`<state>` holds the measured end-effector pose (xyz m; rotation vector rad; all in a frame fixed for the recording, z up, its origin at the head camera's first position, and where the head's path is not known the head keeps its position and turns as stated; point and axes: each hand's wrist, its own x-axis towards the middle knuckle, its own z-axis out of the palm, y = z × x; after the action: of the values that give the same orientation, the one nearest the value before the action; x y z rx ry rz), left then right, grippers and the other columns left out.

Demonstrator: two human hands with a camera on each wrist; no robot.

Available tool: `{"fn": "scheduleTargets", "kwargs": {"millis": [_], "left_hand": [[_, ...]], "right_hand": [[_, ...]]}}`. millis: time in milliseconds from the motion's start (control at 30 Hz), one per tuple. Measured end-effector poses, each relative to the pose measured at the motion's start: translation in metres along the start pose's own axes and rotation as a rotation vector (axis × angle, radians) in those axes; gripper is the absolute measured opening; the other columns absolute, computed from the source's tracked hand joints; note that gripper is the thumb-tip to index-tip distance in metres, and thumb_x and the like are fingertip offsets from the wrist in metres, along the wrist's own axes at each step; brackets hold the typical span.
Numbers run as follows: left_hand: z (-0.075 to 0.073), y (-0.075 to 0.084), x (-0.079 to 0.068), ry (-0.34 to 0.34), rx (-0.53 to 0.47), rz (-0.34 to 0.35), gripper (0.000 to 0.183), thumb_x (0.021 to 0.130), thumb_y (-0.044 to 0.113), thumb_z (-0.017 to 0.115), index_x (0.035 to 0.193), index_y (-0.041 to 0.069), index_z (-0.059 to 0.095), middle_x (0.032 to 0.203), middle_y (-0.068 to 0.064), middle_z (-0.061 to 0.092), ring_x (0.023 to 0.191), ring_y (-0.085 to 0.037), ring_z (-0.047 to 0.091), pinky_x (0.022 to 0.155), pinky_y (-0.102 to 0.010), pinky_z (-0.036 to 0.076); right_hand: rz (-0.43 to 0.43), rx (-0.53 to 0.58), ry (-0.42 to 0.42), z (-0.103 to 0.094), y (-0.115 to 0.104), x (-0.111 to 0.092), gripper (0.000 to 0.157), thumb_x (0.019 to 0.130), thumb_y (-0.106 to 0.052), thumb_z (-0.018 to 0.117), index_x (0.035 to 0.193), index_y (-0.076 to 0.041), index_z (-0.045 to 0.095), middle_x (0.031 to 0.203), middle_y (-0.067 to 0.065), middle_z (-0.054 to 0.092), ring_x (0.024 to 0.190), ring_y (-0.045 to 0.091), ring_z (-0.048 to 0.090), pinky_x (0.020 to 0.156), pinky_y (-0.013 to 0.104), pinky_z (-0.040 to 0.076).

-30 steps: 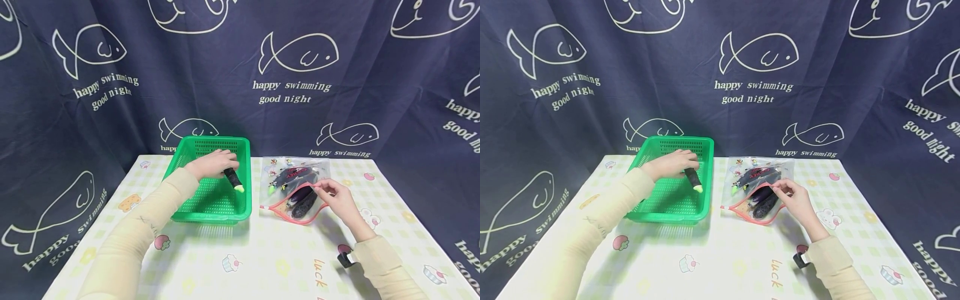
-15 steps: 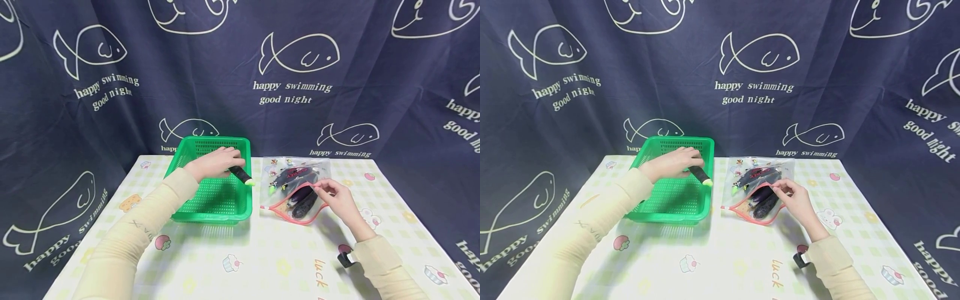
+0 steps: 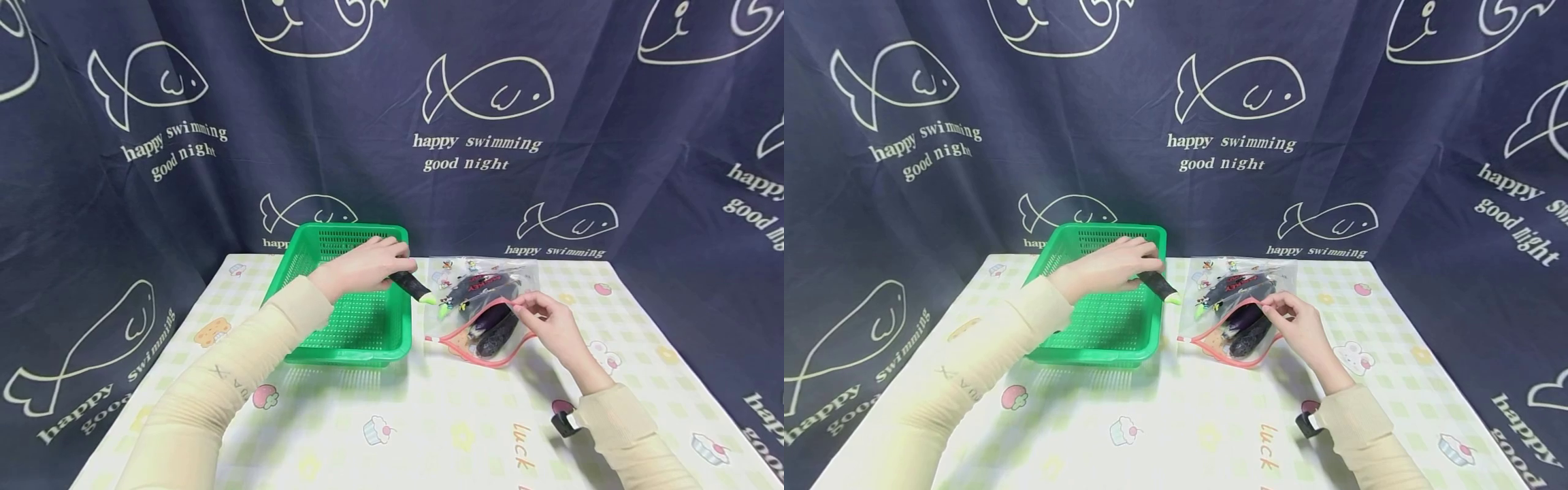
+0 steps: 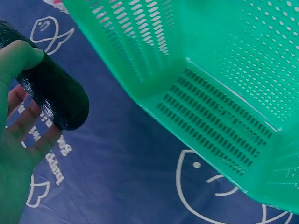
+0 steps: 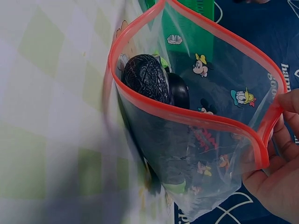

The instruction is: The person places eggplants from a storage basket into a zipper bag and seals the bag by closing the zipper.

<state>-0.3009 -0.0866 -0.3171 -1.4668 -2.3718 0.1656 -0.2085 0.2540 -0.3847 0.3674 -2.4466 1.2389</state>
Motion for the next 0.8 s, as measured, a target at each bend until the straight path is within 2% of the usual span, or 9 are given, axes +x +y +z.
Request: {"fn": "scheduleTargets", "kwargs": {"millis": [233, 433, 633, 800], "left_hand": [[-0.006, 0.012, 0.004, 0.019, 0.076, 0.001, 0.026, 0.081, 0.011, 0.065, 0.103, 0.022, 0.056, 0.101, 0.002, 0.054, 0.088, -0.021, 0.049, 0.071, -0.033, 0.039], [-0.012, 0.024, 0.007, 0.024, 0.087, -0.028, 0.029, 0.081, 0.012, 0.064, 0.106, 0.023, 0.056, 0.101, 0.001, 0.053, 0.088, -0.021, 0.048, 0.071, -0.033, 0.037], [-0.011, 0.039, 0.011, 0.070, 0.141, -0.033, 0.027, 0.081, 0.012, 0.060, 0.106, 0.024, 0.057, 0.098, 0.002, 0.053, 0.087, -0.020, 0.049, 0.069, -0.032, 0.037], [-0.010, 0.053, 0.013, 0.105, 0.191, -0.047, 0.028, 0.082, 0.015, 0.062, 0.108, 0.024, 0.058, 0.099, 0.001, 0.054, 0.086, -0.021, 0.047, 0.070, -0.033, 0.036]], "right_hand": [[0.002, 0.003, -0.006, 0.000, -0.001, 0.002, 0.009, 0.086, -0.001, 0.064, 0.094, 0.004, 0.065, 0.080, 0.012, 0.063, 0.070, 0.003, 0.057, 0.061, 0.016, 0.044], [0.007, 0.017, -0.008, 0.000, 0.000, 0.003, 0.010, 0.086, -0.002, 0.064, 0.095, 0.004, 0.064, 0.079, 0.008, 0.062, 0.070, 0.003, 0.056, 0.061, 0.015, 0.044], [0.002, 0.019, -0.004, 0.001, 0.001, 0.003, 0.010, 0.086, -0.001, 0.064, 0.094, 0.004, 0.064, 0.079, 0.008, 0.062, 0.070, 0.002, 0.056, 0.061, 0.014, 0.044], [0.012, 0.016, -0.001, 0.002, 0.002, 0.002, 0.009, 0.086, -0.002, 0.064, 0.094, 0.003, 0.064, 0.078, 0.007, 0.062, 0.070, 0.003, 0.056, 0.061, 0.015, 0.044]]}}
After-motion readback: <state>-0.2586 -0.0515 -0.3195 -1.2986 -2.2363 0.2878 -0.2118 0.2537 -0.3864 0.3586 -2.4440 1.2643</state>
